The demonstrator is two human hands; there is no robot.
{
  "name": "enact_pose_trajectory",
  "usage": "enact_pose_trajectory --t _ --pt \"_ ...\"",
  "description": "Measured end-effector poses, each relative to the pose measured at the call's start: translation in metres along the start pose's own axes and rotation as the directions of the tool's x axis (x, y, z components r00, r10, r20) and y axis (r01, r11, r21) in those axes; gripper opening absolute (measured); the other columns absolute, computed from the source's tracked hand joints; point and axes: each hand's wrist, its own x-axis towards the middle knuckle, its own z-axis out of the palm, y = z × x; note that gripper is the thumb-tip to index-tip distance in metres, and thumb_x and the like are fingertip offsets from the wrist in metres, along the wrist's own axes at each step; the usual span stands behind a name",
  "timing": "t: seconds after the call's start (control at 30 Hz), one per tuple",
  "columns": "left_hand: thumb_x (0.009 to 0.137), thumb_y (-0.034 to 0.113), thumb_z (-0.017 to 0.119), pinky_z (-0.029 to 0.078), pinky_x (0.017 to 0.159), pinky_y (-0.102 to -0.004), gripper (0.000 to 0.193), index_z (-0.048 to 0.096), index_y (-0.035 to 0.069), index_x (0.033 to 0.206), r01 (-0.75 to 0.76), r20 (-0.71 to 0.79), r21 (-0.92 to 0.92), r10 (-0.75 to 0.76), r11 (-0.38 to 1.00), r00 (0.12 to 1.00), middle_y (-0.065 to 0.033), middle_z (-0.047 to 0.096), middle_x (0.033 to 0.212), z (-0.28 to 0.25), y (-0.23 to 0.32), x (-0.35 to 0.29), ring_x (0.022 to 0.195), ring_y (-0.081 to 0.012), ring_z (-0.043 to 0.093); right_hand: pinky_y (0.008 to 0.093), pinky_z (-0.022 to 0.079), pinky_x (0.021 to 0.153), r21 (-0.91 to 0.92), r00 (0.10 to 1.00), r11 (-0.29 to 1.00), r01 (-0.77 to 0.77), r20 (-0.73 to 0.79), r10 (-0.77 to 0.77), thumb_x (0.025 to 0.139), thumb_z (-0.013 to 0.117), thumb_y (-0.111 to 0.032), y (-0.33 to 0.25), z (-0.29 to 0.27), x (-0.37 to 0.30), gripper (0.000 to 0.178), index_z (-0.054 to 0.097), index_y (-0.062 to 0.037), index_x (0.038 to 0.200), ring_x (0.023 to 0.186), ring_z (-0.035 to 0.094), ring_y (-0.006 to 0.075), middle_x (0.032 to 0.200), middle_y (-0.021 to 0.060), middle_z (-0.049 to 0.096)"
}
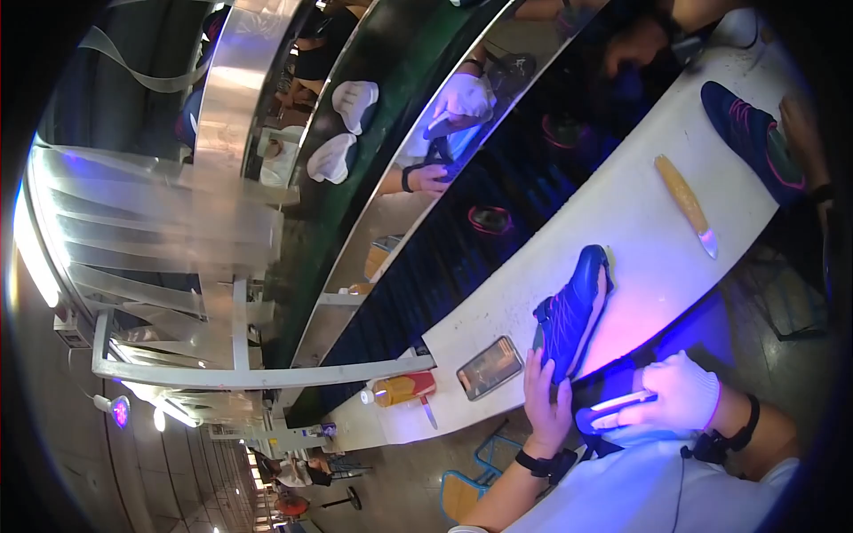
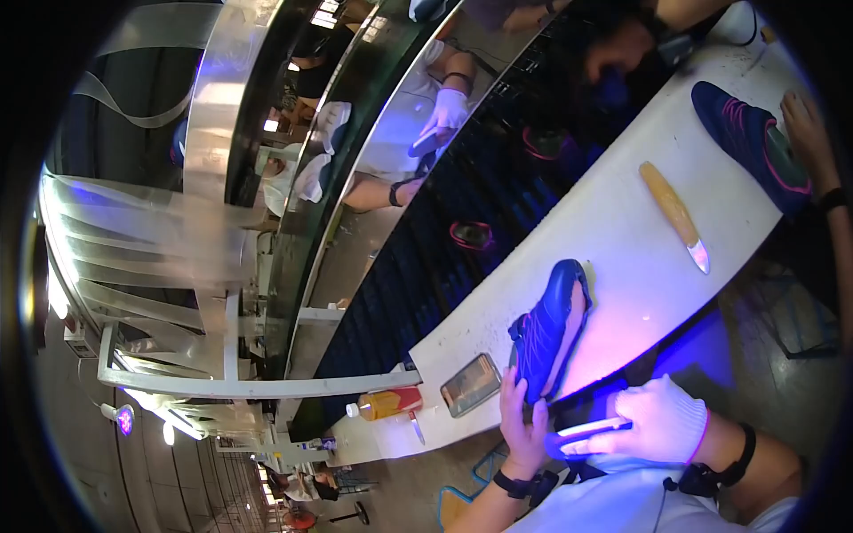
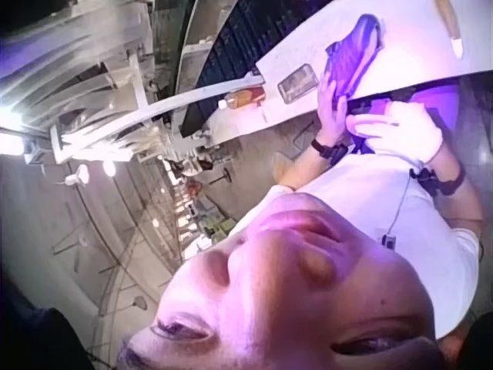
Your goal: Checking and assembling shoe components on a factory production line.
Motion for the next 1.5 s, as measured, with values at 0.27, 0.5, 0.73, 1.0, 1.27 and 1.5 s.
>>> enact_pose_trajectory --t 0.27,0.5,0.73,1.0,1.27,1.5 --pt "0.094 0.001 0.071 0.036 0.124 -0.0508 0.051 0.059 0.003 0.143 0.058 -0.075 -0.039 -0.06 0.998 0.995 -0.0251 0.051 0.159 0.014 -0.016 0.013 0.152 -0.0441 0.044 0.0466 0.052 0.055 -0.162 0.902 0.951 0.265 -0.308 -0.304 0.087 0.082 -0.046 0.015 0.014 0.018 0.038 0.075 -0.0096 0.094 0.056 0.067 0.0308 0.07 0.0125 0.067" --pt "0.096 0.004 0.071 0.035 0.124 -0.0518 0.047 0.06 0.0 0.141 0.081 -0.11 -0.055 -0.087 0.995 0.99 -0.0255 0.05 0.159 0.012 -0.005 0.004 0.152 -0.0456 0.043 0.0405 0.045 0.047 -0.284 0.884 0.902 0.324 -0.25 -0.396 0.087 0.08 -0.037 0.006 0.003 0.003 0.016 0.081 -0.021 0.088 0.054 0.063 0.0255 0.067 0.0052 0.064" --pt "0.092 0.002 0.075 0.039 0.123 -0.0506 0.048 0.063 0.002 0.139 0.111 -0.114 -0.071 -0.118 0.991 0.986 -0.0239 0.057 0.154 0.008 -0.003 0.007 0.149 -0.0441 0.048 0.0384 0.057 0.064 -0.009 0.852 0.962 0.272 -0.463 -0.245 0.08 0.087 -0.032 -0.003 0.005 0.007 0.029 0.079 -0.0084 0.096 0.066 0.073 0.0273 0.084 0.0094 0.077" --pt "0.095 0.004 0.075 0.038 0.123 -0.0506 0.046 0.062 0.001 0.139 0.109 -0.113 -0.091 -0.119 0.99 0.986 -0.024 0.056 0.155 0.012 0.001 0.005 0.149 -0.0446 0.047 0.0391 0.057 0.065 0.146 0.88 0.981 0.126 -0.473 -0.043 0.083 0.082 -0.023 -0.005 0.009 -0.002 0.031 0.078 -0.002 0.105 0.069 0.074 0.0319 0.082 0.0149 0.076" --pt "0.095 0.004 0.075 0.038 0.123 -0.0492 0.045 0.063 0.001 0.139 0.156 -0.131 -0.144 -0.175 0.977 0.976 -0.0233 0.056 0.155 0.02 0.003 0.004 0.149 -0.042 0.048 0.0385 0.055 0.064 0.151 0.916 0.981 0.124 -0.397 -0.055 0.083 0.079 -0.026 -0.01 0.001 -0.004 0.028 0.086 -0.0166 0.108 0.064 0.069 0.0263 0.074 0.0079 0.073" --pt "0.092 -0.001 0.076 0.039 0.123 -0.047 0.042 0.067 0.0 0.134 0.259 -0.145 -0.288 -0.31 0.922 0.94 -0.0205 0.059 0.154 0.005 0.006 0.009 0.149 -0.0371 0.051 0.0393 0.053 0.059 0.186 0.886 0.976 0.113 -0.463 -0.015 0.084 0.087 -0.025 -0.016 -0.001 -0.008 0.026 0.076 -0.0034 0.094 0.062 0.07 0.0283 0.073 0.0132 0.069"
